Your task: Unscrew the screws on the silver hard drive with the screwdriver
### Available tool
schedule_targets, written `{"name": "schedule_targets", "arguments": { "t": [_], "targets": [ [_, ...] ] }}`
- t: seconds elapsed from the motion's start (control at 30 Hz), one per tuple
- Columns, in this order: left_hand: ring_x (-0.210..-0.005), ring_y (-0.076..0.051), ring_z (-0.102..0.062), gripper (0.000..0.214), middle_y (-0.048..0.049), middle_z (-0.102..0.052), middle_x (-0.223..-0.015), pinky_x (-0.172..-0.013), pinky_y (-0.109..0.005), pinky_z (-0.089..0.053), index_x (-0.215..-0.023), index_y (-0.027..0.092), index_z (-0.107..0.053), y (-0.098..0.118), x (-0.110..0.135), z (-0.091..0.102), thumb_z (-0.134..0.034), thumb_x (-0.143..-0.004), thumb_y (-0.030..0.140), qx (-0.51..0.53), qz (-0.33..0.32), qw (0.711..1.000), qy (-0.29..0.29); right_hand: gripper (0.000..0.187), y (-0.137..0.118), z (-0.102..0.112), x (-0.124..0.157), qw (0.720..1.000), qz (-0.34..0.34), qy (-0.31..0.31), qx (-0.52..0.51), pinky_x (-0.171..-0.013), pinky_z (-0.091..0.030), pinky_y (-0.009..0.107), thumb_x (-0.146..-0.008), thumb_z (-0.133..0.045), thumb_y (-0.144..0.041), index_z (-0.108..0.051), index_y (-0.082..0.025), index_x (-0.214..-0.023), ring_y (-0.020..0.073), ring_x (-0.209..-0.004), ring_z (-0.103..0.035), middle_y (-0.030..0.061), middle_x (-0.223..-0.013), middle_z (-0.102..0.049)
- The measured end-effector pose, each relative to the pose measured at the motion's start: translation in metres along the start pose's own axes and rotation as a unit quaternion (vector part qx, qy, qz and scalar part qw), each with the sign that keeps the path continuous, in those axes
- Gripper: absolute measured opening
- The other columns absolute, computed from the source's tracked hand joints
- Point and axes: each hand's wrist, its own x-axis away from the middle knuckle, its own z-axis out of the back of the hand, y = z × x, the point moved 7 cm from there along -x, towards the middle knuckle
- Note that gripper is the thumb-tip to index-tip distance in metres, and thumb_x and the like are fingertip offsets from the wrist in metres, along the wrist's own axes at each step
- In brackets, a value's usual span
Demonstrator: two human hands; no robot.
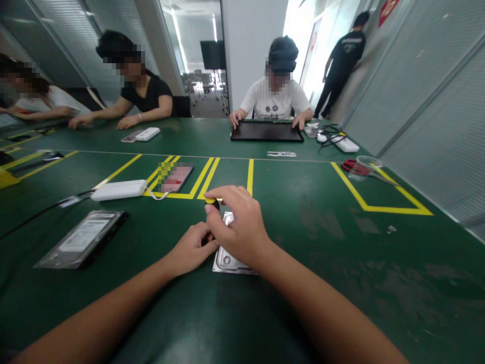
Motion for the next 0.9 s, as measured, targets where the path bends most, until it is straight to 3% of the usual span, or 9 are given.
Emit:
{"name": "schedule_targets", "arguments": {
  "t": [0.17,0.47,0.9],
  "targets": [
    [-0.07,-0.016,-0.051,0.01,0.0022,-0.056,-0.072,-0.063,-0.028,-0.032,-0.08,0.018,-0.058,0.0008,-0.0002,0.0008,-0.059,-0.084,0.027,0.007,-0.003,1.0,0.002,0.01,0.0018,0.0007,-0.0015,1.0,-0.001,0.007,0.006,-0.072,-0.047,0.031,-0.085,-0.068,-0.023,-0.066,-0.021,-0.095,0.0162,-0.085,-0.059,0.0026,-0.091,-0.065],
    [-0.068,-0.016,-0.049,0.01,0.0025,-0.053,-0.07,-0.063,-0.028,-0.031,-0.078,0.019,-0.057,-0.0016,0.0009,0.0007,-0.061,-0.083,0.026,-0.001,-0.001,1.0,0.009,0.013,-0.0013,-0.0004,-0.002,1.0,0.014,-0.001,-0.004,-0.075,-0.047,0.033,-0.088,-0.059,-0.015,-0.066,-0.02,-0.098,0.0163,-0.086,-0.062,0.003,-0.094,-0.069],
    [-0.069,-0.015,-0.049,0.01,0.0028,-0.053,-0.071,-0.064,-0.028,-0.031,-0.078,0.018,-0.056,-0.0016,0.0001,0.0005,-0.061,-0.083,0.025,0.005,-0.005,1.0,0.007,0.011,0.003,-0.0013,-0.0024,1.0,0.013,0.005,0.009,-0.074,-0.046,0.031,-0.087,-0.063,-0.017,-0.066,-0.018,-0.097,0.0154,-0.083,-0.058,0.0028,-0.091,-0.065]
  ]
}}
